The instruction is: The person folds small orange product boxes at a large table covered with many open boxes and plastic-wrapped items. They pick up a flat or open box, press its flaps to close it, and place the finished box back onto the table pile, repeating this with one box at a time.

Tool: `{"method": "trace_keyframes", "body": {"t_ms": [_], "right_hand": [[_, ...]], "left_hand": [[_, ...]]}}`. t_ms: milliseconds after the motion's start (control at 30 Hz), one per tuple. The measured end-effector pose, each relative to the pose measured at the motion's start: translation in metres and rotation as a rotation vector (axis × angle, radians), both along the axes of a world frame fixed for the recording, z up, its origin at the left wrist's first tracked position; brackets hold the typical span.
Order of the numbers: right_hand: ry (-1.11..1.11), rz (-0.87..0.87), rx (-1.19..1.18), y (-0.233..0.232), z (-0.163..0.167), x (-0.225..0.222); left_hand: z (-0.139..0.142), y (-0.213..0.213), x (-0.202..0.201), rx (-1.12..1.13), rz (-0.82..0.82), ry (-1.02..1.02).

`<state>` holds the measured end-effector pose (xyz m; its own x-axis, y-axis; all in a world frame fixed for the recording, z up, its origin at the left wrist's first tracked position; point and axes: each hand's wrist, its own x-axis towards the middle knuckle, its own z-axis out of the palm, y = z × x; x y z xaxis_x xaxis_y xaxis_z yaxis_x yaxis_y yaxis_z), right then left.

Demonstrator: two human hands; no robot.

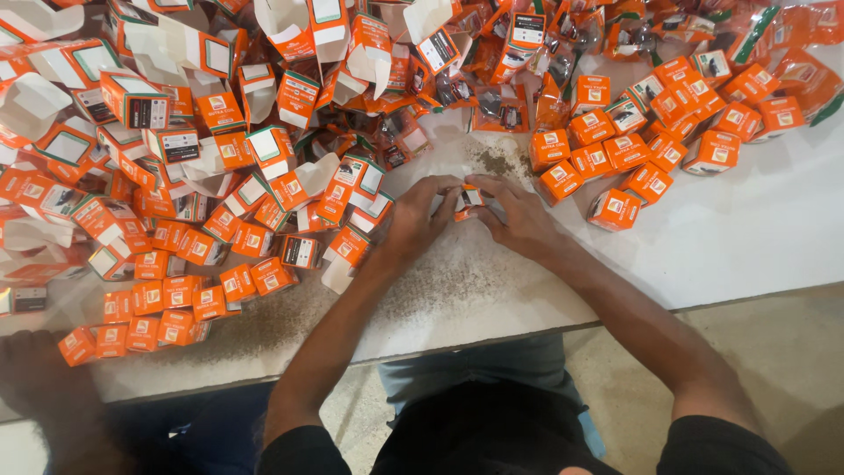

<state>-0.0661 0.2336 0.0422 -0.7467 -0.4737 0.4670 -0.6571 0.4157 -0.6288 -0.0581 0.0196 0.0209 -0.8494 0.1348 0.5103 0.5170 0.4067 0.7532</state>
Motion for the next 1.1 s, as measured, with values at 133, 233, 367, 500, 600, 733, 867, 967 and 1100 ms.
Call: {"method": "trace_keyframes", "body": {"t_ms": [133, 233, 367, 500, 600, 733, 867, 967, 1100], "right_hand": [[0.02, 0.068, 0.0, 0.004, 0.003, -0.002], [0.007, 0.098, -0.045, 0.008, 0.001, -0.005], [-0.043, 0.062, -0.091, 0.008, -0.004, -0.007], [-0.023, 0.094, -0.077, 0.01, -0.003, -0.007], [-0.067, 0.174, -0.028, 0.017, 0.003, -0.009], [0.128, 0.151, 0.118, 0.021, 0.005, -0.002], [0.319, -0.003, 0.261, 0.011, -0.004, 0.006], [0.421, -0.283, 0.41, 0.006, -0.007, 0.001], [0.55, -0.461, 0.394, 0.002, 0.004, -0.003]], "left_hand": [[0.006, -0.006, 0.01, -0.062, -0.081, 0.127], [0.011, -0.01, 0.013, -0.112, -0.118, 0.114], [0.009, -0.01, 0.015, -0.117, -0.142, 0.068], [0.006, -0.012, 0.016, -0.165, -0.154, 0.109], [0.004, -0.014, 0.016, -0.249, -0.132, 0.156], [0.002, -0.004, 0.015, -0.409, -0.058, 0.198], [0.015, -0.004, 0.018, -0.541, -0.029, 0.213], [0.037, -0.024, 0.024, -0.784, 0.164, 0.248], [0.061, -0.069, 0.021, -0.766, 0.509, 0.004]]}}
